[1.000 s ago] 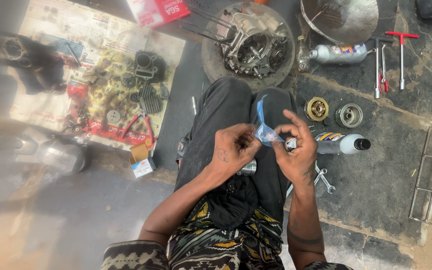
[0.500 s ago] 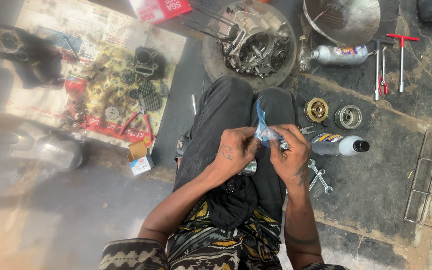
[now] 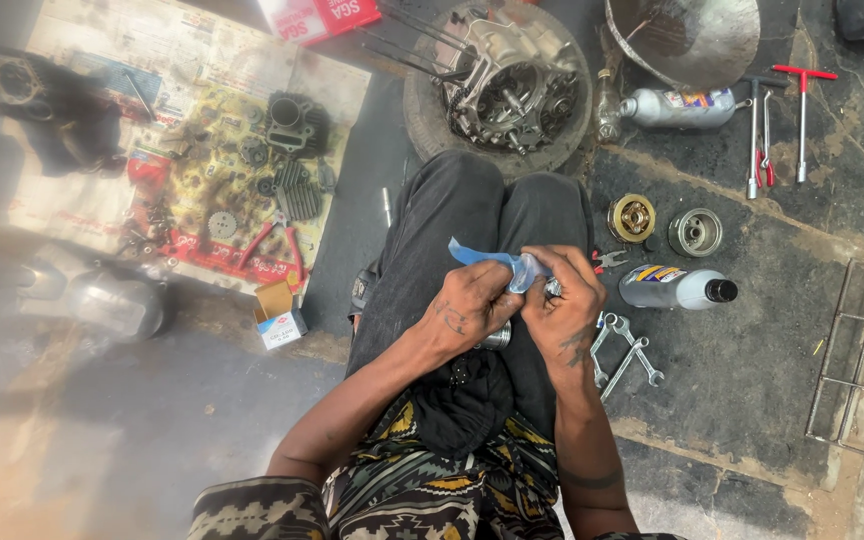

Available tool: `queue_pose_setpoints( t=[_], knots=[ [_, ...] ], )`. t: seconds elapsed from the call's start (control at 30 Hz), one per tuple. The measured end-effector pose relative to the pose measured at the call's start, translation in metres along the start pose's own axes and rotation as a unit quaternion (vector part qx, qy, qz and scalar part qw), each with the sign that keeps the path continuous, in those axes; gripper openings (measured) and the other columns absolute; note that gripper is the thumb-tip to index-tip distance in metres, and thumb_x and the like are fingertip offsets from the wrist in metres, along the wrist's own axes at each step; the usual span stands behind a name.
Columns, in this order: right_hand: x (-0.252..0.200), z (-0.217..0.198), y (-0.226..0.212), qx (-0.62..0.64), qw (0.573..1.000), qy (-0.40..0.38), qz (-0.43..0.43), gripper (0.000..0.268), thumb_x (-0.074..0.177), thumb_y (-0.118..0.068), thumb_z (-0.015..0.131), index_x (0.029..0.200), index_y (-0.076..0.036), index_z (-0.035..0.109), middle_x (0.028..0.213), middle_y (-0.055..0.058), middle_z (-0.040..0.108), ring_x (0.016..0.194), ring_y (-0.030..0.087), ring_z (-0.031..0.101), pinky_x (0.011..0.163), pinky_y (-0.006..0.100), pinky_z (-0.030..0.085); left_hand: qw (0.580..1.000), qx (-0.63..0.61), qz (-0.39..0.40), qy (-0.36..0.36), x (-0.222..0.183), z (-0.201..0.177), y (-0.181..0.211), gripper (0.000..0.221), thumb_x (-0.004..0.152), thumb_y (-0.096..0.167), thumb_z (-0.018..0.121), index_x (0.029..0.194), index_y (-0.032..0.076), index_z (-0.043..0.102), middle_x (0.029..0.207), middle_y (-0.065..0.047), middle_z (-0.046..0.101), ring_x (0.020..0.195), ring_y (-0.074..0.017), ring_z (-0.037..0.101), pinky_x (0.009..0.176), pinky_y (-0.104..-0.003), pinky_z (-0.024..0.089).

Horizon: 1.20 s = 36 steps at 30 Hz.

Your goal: Inspecting and cleaning a motorcycle piston and piston rings while seated in a workshop area.

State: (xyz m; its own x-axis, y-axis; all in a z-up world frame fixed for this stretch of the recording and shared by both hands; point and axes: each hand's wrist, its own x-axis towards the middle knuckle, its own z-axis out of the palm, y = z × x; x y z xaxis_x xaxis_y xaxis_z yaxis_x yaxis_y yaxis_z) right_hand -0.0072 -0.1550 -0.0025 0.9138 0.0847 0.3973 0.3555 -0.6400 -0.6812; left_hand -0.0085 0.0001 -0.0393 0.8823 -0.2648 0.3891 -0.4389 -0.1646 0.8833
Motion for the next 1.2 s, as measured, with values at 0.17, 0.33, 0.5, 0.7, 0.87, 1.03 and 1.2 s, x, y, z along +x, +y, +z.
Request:
queue_pose_setpoints(
  t=[0.17,0.33,0.5,0.7,0.87,1.03,1.2],
  knots=[
    [0.0,0.013,0.005,-0.022,0.998,0.046,0.032,0.019,0.091,0.004,0.067,0.108,-0.001,0.074,0.102,0.012,0.073,0.091,0.024,0.076,0.074,0.033,0.06,0.999,-0.031,-0.009,0.014,-0.004,0.003,-0.003,0.011,0.092,-0.001,0.066,0.087,-0.001,0.056,0.073,-0.01,0.056,0.058,-0.0219,0.06,0.053,-0.036,0.048],
    [0.006,0.008,0.052,-0.088,0.986,0.11,0.093,0.006,0.099,-0.004,0.074,0.103,0.002,0.074,0.097,0.011,0.074,0.083,0.02,0.072,0.072,0.031,0.055,0.999,-0.042,0.024,-0.011,-0.015,0.017,0.005,0.02,0.093,0.0,0.068,0.08,-0.002,0.053,0.07,-0.011,0.055,0.058,-0.0207,0.056,0.054,-0.036,0.046],
    [0.013,-0.009,0.055,0.329,0.902,0.068,0.27,0.013,0.1,-0.008,0.076,0.107,0.003,0.075,0.095,0.006,0.07,0.075,0.007,0.059,0.066,0.019,0.044,0.996,-0.067,-0.065,-0.001,0.003,0.004,0.017,0.033,0.099,0.007,0.072,0.073,-0.003,0.053,0.067,-0.008,0.054,0.056,-0.0165,0.051,0.054,-0.033,0.041],
    [0.043,-0.012,0.044,0.461,0.832,0.077,0.298,0.009,0.095,-0.011,0.074,0.098,-0.002,0.075,0.087,0.008,0.074,0.049,0.003,0.046,0.045,0.016,0.034,0.984,-0.143,-0.073,0.072,0.051,-0.008,-0.004,0.018,0.098,0.012,0.066,0.098,-0.006,0.07,0.096,-0.007,0.064,0.071,-0.01,0.055,0.062,-0.028,0.044],
    [0.073,0.003,0.081,0.136,0.988,0.044,0.052,0.014,0.091,-0.003,0.085,0.096,0.002,0.073,0.097,0.009,0.073,0.085,0.011,0.064,0.073,0.022,0.048,0.948,-0.291,-0.056,0.12,0.097,0.016,-0.094,0.02,0.099,0.007,0.067,0.082,-0.003,0.066,0.083,0.0,0.065,0.074,-0.0036,0.053,0.066,-0.024,0.041],
    [0.095,0.036,0.093,0.193,0.974,0.069,0.1,0.025,0.091,-0.011,0.081,0.114,-0.002,0.076,0.103,0.009,0.079,0.096,0.012,0.072,0.085,0.024,0.056,0.949,-0.267,-0.057,0.158,0.103,0.03,-0.149,0.023,0.094,0.001,0.07,0.076,0.004,0.057,0.075,0.002,0.059,0.07,-0.0029,0.051,0.062,-0.023,0.04],
    [0.074,0.064,0.107,0.199,0.973,0.074,0.085,0.03,0.092,-0.013,0.084,0.118,0.0,0.077,0.107,0.012,0.079,0.099,0.014,0.073,0.088,0.026,0.057,0.922,-0.348,-0.072,0.155,0.1,0.016,-0.113,0.016,0.09,-0.004,0.065,0.094,0.007,0.056,0.086,0.004,0.063,0.079,-0.0022,0.059,0.071,-0.021,0.049]
  ],
)
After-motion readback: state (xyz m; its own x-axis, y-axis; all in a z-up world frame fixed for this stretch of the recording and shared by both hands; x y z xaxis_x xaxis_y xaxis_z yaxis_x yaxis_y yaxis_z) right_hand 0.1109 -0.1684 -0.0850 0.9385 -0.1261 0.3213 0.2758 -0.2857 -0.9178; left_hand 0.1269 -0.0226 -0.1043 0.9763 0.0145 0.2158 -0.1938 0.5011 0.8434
